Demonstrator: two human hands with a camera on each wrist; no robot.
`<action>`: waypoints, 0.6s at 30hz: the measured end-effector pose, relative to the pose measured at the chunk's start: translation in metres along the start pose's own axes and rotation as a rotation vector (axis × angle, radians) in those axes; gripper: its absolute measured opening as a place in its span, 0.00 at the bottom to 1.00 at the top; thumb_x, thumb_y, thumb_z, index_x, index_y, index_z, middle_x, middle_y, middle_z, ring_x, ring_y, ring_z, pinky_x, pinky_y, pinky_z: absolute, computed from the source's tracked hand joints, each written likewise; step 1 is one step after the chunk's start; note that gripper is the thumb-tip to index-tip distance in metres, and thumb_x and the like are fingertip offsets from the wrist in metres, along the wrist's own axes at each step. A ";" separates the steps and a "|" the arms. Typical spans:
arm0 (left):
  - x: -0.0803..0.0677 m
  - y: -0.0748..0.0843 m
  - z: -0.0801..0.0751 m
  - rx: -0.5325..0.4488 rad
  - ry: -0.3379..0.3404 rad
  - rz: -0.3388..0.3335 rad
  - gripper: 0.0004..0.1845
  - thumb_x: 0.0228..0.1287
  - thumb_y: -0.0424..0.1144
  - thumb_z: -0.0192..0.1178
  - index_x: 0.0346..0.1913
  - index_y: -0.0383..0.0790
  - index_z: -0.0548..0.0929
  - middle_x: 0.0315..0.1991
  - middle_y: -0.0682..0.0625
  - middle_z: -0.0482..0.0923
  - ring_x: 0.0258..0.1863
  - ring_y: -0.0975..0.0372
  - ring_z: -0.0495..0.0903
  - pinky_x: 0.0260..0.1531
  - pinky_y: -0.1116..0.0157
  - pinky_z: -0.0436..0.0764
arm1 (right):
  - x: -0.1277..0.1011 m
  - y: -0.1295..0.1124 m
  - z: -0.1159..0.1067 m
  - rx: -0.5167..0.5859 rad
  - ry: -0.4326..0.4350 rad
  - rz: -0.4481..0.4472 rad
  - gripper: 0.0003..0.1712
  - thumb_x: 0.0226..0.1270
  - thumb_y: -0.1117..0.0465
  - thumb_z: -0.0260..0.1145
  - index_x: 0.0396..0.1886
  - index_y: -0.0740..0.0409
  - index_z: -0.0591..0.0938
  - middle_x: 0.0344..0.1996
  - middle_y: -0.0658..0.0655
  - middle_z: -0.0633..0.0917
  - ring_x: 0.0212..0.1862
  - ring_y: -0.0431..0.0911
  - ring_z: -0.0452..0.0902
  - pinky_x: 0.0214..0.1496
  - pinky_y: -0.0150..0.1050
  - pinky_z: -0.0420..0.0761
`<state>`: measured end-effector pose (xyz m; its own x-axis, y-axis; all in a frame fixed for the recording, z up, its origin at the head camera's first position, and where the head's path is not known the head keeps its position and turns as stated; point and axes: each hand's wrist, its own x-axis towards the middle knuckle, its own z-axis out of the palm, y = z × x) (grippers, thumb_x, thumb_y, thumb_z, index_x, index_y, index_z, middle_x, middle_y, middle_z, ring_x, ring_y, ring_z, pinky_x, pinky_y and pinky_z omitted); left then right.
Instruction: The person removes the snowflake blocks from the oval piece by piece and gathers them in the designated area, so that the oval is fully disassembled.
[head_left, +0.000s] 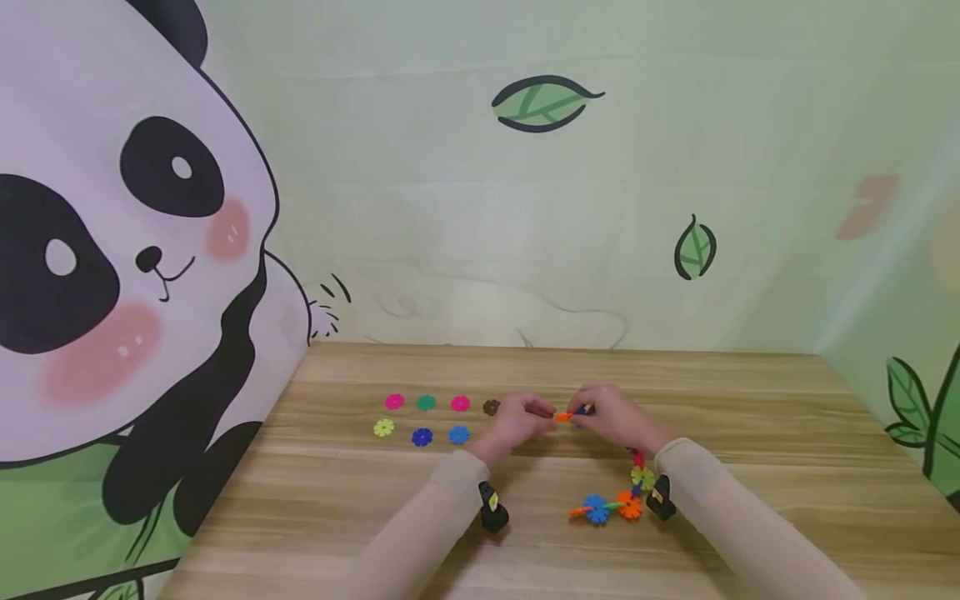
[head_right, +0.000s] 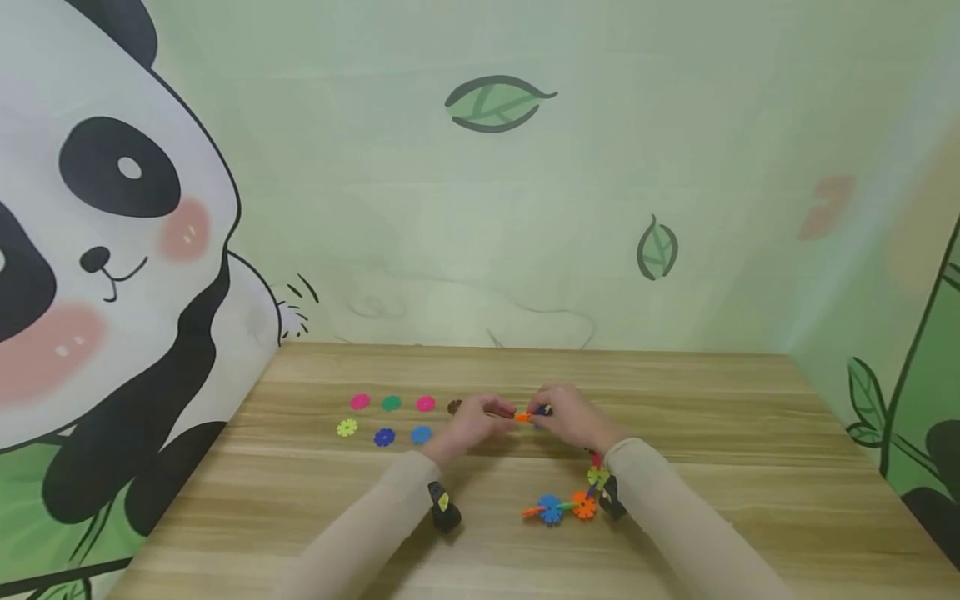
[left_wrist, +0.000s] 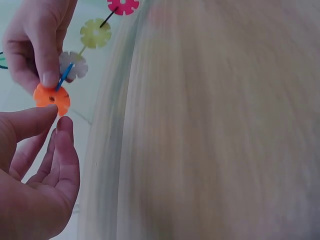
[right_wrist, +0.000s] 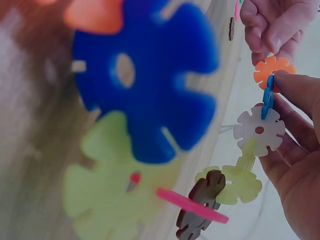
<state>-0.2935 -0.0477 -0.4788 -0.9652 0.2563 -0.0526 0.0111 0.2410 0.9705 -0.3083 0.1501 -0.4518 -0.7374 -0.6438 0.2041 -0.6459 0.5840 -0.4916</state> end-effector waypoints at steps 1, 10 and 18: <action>0.000 0.001 0.002 0.001 0.003 0.005 0.11 0.56 0.26 0.65 0.43 0.29 0.82 0.37 0.45 0.82 0.36 0.53 0.81 0.37 0.60 0.81 | 0.000 0.000 0.000 0.000 0.001 -0.003 0.03 0.61 0.66 0.68 0.33 0.54 0.86 0.33 0.45 0.81 0.35 0.38 0.76 0.37 0.35 0.78; 0.003 -0.001 0.010 0.067 0.019 0.062 0.05 0.54 0.26 0.67 0.35 0.32 0.84 0.31 0.49 0.81 0.27 0.64 0.76 0.27 0.69 0.77 | 0.001 -0.003 0.002 -0.004 0.017 -0.044 0.03 0.59 0.67 0.69 0.31 0.56 0.86 0.32 0.47 0.82 0.35 0.40 0.77 0.37 0.35 0.78; 0.001 -0.001 0.010 0.050 0.053 0.093 0.03 0.53 0.25 0.67 0.31 0.30 0.83 0.28 0.49 0.81 0.24 0.66 0.74 0.25 0.73 0.74 | -0.001 -0.001 0.001 0.028 0.026 -0.043 0.04 0.56 0.68 0.70 0.30 0.56 0.84 0.32 0.48 0.82 0.36 0.43 0.78 0.39 0.40 0.80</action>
<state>-0.2913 -0.0379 -0.4819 -0.9719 0.2299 0.0511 0.1131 0.2653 0.9575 -0.3067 0.1494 -0.4525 -0.7142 -0.6549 0.2471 -0.6717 0.5419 -0.5051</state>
